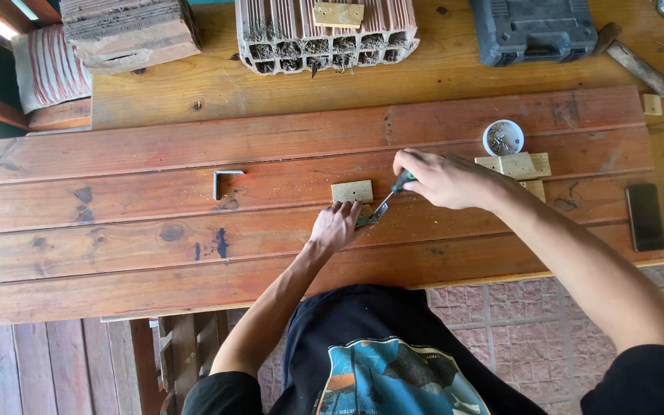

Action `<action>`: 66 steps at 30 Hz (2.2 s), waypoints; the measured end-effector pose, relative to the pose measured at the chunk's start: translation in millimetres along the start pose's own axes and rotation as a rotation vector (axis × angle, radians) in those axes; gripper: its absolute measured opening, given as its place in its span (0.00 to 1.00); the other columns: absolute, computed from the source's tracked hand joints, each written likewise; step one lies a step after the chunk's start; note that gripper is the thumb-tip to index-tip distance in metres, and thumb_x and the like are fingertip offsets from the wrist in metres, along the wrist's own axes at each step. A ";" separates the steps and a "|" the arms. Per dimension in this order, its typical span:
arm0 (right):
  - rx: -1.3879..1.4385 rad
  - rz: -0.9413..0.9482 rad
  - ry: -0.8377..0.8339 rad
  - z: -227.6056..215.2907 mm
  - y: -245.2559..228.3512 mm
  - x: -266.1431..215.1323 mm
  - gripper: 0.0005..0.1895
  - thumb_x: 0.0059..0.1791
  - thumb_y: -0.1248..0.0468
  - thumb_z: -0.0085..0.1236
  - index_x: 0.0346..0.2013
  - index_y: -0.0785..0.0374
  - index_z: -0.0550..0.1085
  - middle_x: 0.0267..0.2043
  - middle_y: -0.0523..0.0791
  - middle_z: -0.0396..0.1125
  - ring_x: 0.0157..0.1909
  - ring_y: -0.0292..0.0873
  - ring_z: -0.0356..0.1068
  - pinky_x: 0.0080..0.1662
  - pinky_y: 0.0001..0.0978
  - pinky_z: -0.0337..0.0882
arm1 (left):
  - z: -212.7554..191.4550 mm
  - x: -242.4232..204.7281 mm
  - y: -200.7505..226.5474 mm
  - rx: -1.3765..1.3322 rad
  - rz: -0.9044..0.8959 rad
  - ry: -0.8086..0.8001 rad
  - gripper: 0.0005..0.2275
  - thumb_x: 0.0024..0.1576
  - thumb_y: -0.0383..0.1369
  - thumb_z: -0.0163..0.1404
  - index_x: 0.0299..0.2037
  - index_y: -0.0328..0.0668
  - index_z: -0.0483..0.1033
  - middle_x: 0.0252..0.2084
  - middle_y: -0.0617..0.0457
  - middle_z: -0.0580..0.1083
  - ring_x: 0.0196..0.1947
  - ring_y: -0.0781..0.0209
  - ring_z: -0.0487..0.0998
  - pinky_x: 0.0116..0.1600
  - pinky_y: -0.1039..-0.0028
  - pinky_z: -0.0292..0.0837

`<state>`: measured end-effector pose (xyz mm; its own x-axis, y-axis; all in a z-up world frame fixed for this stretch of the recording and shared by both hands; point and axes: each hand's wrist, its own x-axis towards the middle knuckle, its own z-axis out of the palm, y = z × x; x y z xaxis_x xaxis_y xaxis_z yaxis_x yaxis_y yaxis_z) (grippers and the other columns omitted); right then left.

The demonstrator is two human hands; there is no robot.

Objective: The person assembles small wooden blocks using metal corner brackets and screws. They position the brackets on the wood, insert screws, and tighten them with a screwdriver. The person repeats this process for multiple blocks on a wooden workbench.

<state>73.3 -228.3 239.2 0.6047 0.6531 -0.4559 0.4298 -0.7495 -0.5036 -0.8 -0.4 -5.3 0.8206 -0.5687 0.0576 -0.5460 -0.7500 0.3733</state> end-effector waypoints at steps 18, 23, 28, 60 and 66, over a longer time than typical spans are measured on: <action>-0.106 -0.049 0.094 0.6 -3.7 -2.1 0.17 0.54 0.63 0.51 0.56 0.63 0.65 0.35 0.53 0.71 0.16 0.47 0.70 0.23 0.39 0.71 | 1.2 -5.1 1.7 0.026 0.026 0.055 0.27 0.54 0.49 0.57 0.57 0.39 0.69 0.35 0.41 0.76 0.35 0.48 0.81 0.34 0.63 0.79; -0.354 0.104 0.207 -1.5 -15.2 11.7 0.26 0.57 0.43 0.47 0.26 0.60 0.73 0.14 0.42 0.67 0.09 0.37 0.58 0.23 0.30 0.67 | 3.4 -3.0 -0.3 0.047 0.031 0.097 0.25 0.58 0.53 0.52 0.56 0.40 0.71 0.34 0.43 0.76 0.33 0.50 0.81 0.32 0.66 0.78; -0.229 0.018 0.064 -12.7 -21.5 -1.0 0.23 0.53 0.53 0.52 0.54 0.64 0.62 0.43 0.54 0.67 0.30 0.52 0.76 0.38 0.55 0.76 | 16.8 -5.2 -0.9 0.011 0.014 0.176 0.25 0.57 0.54 0.51 0.54 0.40 0.72 0.33 0.43 0.76 0.32 0.49 0.81 0.30 0.65 0.78; -0.480 0.142 0.032 -26.9 -40.6 14.0 0.35 0.50 0.31 0.47 0.47 0.60 0.74 0.33 0.46 0.73 0.20 0.39 0.69 0.32 0.36 0.72 | 2.5 -3.4 -1.7 -0.019 -0.005 0.079 0.23 0.58 0.53 0.51 0.51 0.42 0.73 0.35 0.43 0.77 0.35 0.51 0.82 0.33 0.66 0.79; -0.190 0.023 -0.026 -25.2 -31.2 7.6 0.12 0.54 0.63 0.54 0.48 0.67 0.68 0.40 0.53 0.71 0.27 0.48 0.74 0.35 0.40 0.76 | 2.9 -2.4 -1.6 -0.037 -0.010 0.100 0.23 0.56 0.53 0.53 0.49 0.42 0.74 0.34 0.44 0.78 0.34 0.50 0.82 0.33 0.66 0.79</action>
<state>81.4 -202.7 269.9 0.5994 0.6366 -0.4852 0.5365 -0.7694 -0.3466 -2.4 1.2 -8.7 0.8396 -0.5233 0.1455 -0.5328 -0.7413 0.4083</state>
